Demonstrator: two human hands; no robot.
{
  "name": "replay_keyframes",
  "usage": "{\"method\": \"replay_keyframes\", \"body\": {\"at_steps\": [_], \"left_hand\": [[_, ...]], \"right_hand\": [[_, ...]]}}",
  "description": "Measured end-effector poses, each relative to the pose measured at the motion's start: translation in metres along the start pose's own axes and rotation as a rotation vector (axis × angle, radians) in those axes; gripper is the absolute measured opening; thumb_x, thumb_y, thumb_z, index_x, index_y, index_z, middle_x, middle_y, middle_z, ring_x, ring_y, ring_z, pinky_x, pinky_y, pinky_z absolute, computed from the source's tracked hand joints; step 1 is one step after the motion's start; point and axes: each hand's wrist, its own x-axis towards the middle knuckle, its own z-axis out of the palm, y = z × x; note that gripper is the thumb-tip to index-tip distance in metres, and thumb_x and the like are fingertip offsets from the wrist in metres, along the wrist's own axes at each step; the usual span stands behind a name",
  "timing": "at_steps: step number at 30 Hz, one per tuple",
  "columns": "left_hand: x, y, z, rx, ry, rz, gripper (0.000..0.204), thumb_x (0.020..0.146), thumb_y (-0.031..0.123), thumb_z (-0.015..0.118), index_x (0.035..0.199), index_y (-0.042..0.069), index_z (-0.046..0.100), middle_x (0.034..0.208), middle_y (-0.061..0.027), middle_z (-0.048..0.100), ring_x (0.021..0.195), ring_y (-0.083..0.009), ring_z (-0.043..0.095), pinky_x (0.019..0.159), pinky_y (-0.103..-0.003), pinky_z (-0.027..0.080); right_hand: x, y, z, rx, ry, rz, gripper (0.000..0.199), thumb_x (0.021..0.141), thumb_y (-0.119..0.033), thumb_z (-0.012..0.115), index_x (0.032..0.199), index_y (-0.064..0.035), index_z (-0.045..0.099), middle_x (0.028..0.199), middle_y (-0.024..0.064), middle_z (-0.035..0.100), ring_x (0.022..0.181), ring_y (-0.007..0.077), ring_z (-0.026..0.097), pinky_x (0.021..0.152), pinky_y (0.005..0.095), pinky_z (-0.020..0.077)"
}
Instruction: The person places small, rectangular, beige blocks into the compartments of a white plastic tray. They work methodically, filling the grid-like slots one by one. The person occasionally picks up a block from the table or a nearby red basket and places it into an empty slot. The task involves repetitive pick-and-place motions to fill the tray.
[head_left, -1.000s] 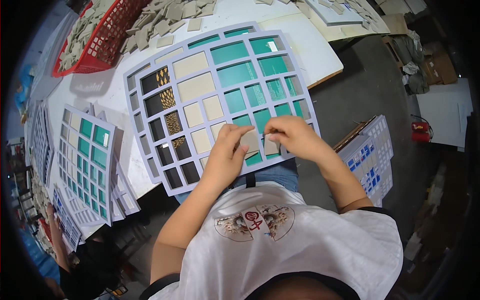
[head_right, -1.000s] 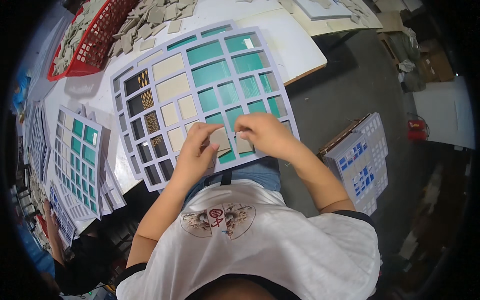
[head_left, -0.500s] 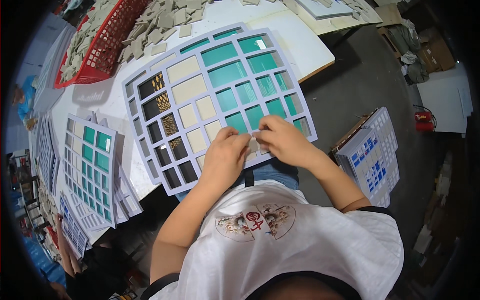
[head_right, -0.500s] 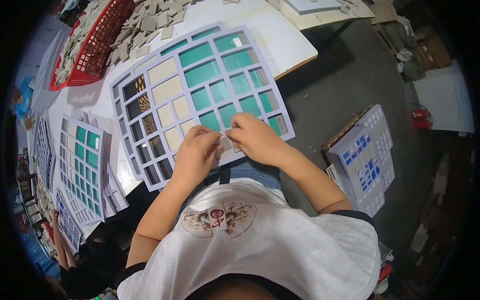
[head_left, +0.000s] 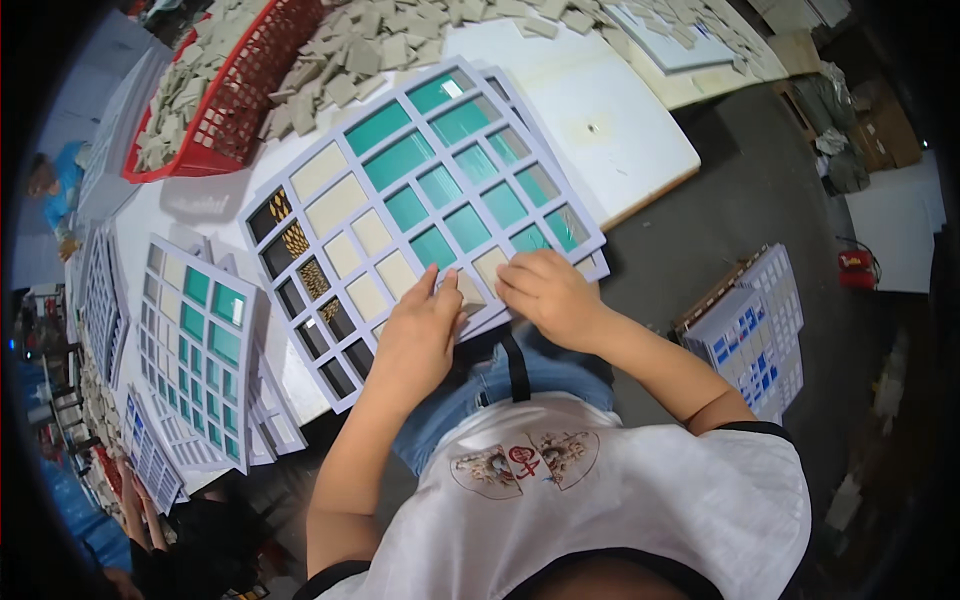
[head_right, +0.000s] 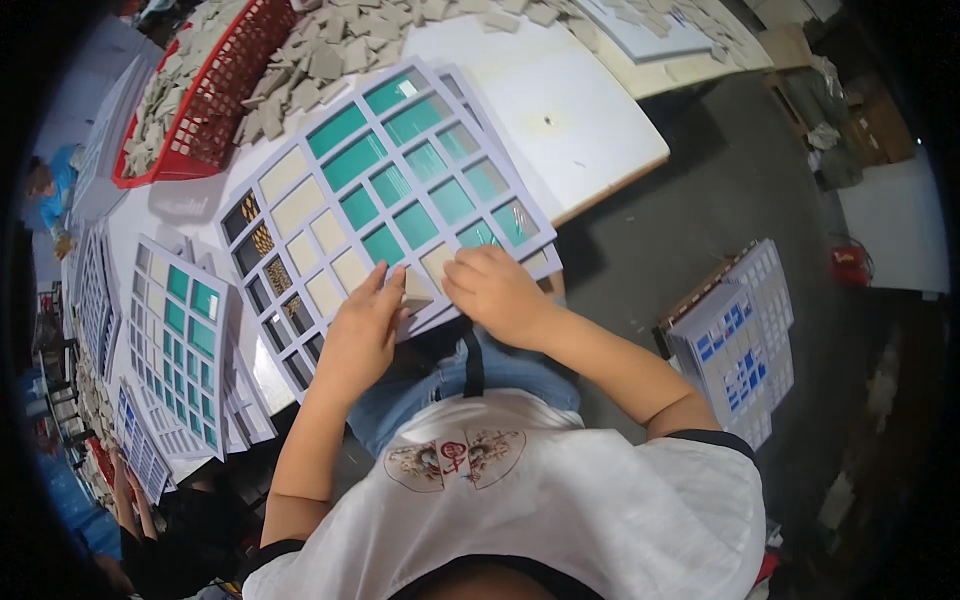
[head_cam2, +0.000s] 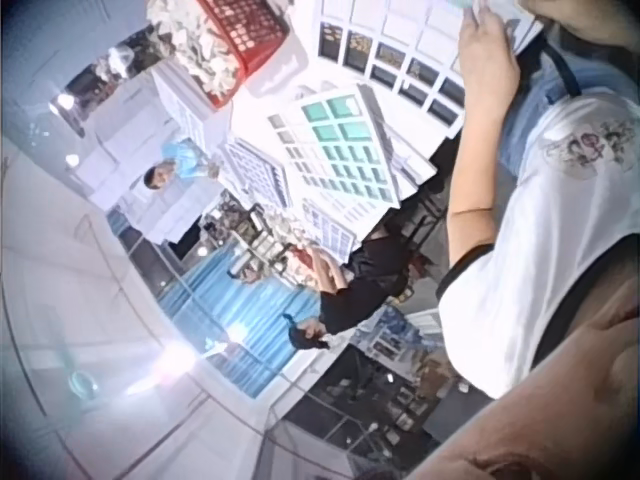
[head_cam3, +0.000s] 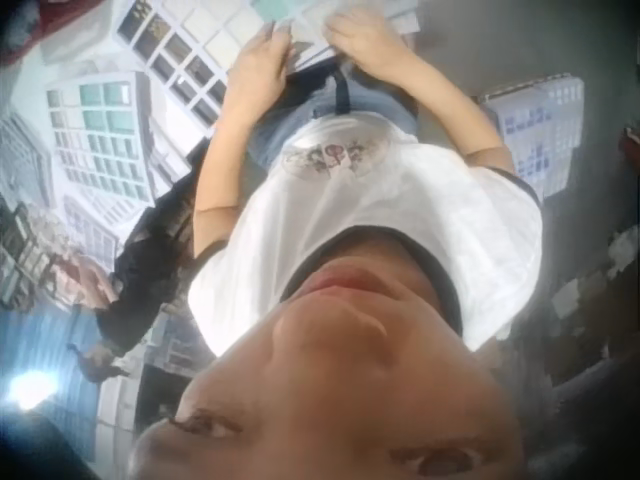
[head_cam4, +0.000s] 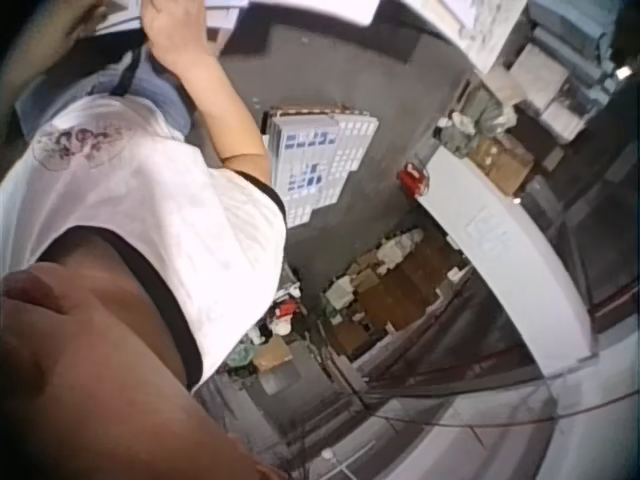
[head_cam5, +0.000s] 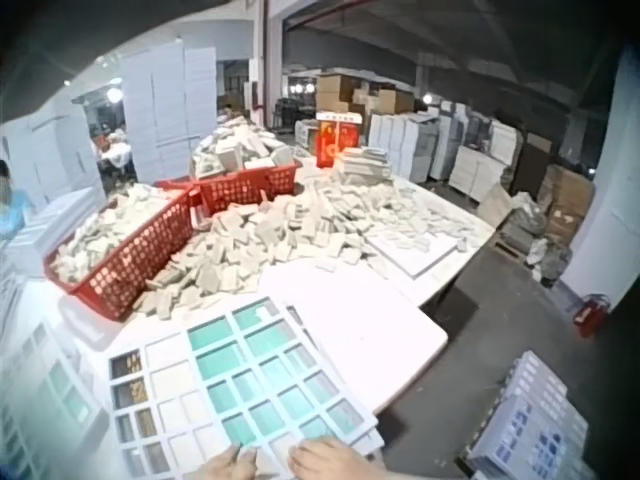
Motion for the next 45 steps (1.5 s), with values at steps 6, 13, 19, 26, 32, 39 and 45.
{"method": "replay_keyframes", "body": {"at_steps": [6,13,19,26,32,39,45], "left_hand": [[-0.008,-0.015,-0.005,0.119,-0.026,0.118,0.043,0.076,-0.003,0.063,0.118,-0.002,0.052,0.132,-0.0222,0.059,0.128,-0.0463,0.050,0.101,-0.049,0.046],[0.003,-0.017,-0.004,-0.232,0.194,0.004,0.042,0.076,-0.006,0.067,0.116,0.002,0.060,0.120,-0.0194,0.064,0.112,-0.0356,0.061,0.091,-0.042,0.051],[0.055,0.010,0.021,-0.483,0.362,-0.187,0.031,0.083,0.002,0.072,0.113,0.002,0.067,0.101,-0.0145,0.068,0.082,-0.0275,0.065,0.074,-0.034,0.052],[0.093,0.021,0.049,-0.328,0.349,-0.068,0.023,0.084,0.002,0.071,0.106,-0.001,0.065,0.095,-0.0147,0.063,0.079,-0.0313,0.063,0.070,-0.037,0.051],[0.085,0.032,0.056,-0.218,0.349,-0.125,0.037,0.078,0.006,0.076,0.112,-0.002,0.064,0.112,-0.0181,0.059,0.098,-0.0356,0.059,0.084,-0.042,0.049],[0.059,0.040,0.062,0.088,0.209,0.023,0.070,0.073,0.013,0.081,0.135,-0.002,0.052,0.141,-0.0211,0.046,0.125,-0.0433,0.044,0.105,-0.051,0.037],[0.052,0.031,0.070,-0.172,0.340,0.007,0.072,0.072,0.010,0.081,0.136,0.000,0.048,0.140,-0.0220,0.047,0.127,-0.0438,0.045,0.107,-0.050,0.038]], "right_hand": [[0.115,0.064,-0.023,0.559,-0.481,-0.029,0.023,0.088,-0.030,0.070,0.095,-0.0076,0.068,0.096,0.0091,0.065,0.096,0.0301,0.061,0.087,0.0417,0.0488],[0.296,0.240,0.088,-0.196,0.259,0.278,0.038,0.085,-0.021,0.069,0.120,-0.0087,0.064,0.113,0.0116,0.063,0.105,0.0351,0.061,0.089,0.0459,0.0492],[0.319,0.254,0.098,-0.126,0.185,0.452,0.018,0.078,-0.018,0.068,0.091,-0.0054,0.068,0.103,0.0241,0.067,0.114,0.0373,0.058,0.091,0.0445,0.0474],[0.270,0.272,0.050,0.006,0.660,0.365,0.012,0.078,-0.015,0.066,0.083,-0.0045,0.066,0.077,0.0163,0.065,0.073,0.0353,0.063,0.066,0.0461,0.0490],[0.210,0.249,-0.003,0.540,0.662,0.600,0.016,0.076,-0.011,0.068,0.090,-0.0040,0.067,0.071,0.0140,0.062,0.066,0.0292,0.060,0.065,0.0407,0.0488],[0.119,0.258,-0.018,0.529,0.463,0.705,0.027,0.083,-0.010,0.072,0.109,-0.0053,0.068,0.079,0.0005,0.063,0.062,0.0085,0.055,0.053,0.0261,0.0442],[0.034,0.126,-0.066,1.064,-0.033,0.831,0.017,0.087,-0.007,0.069,0.103,-0.0027,0.065,0.075,-0.0002,0.061,0.057,0.0046,0.053,0.051,0.0205,0.0415]]}}
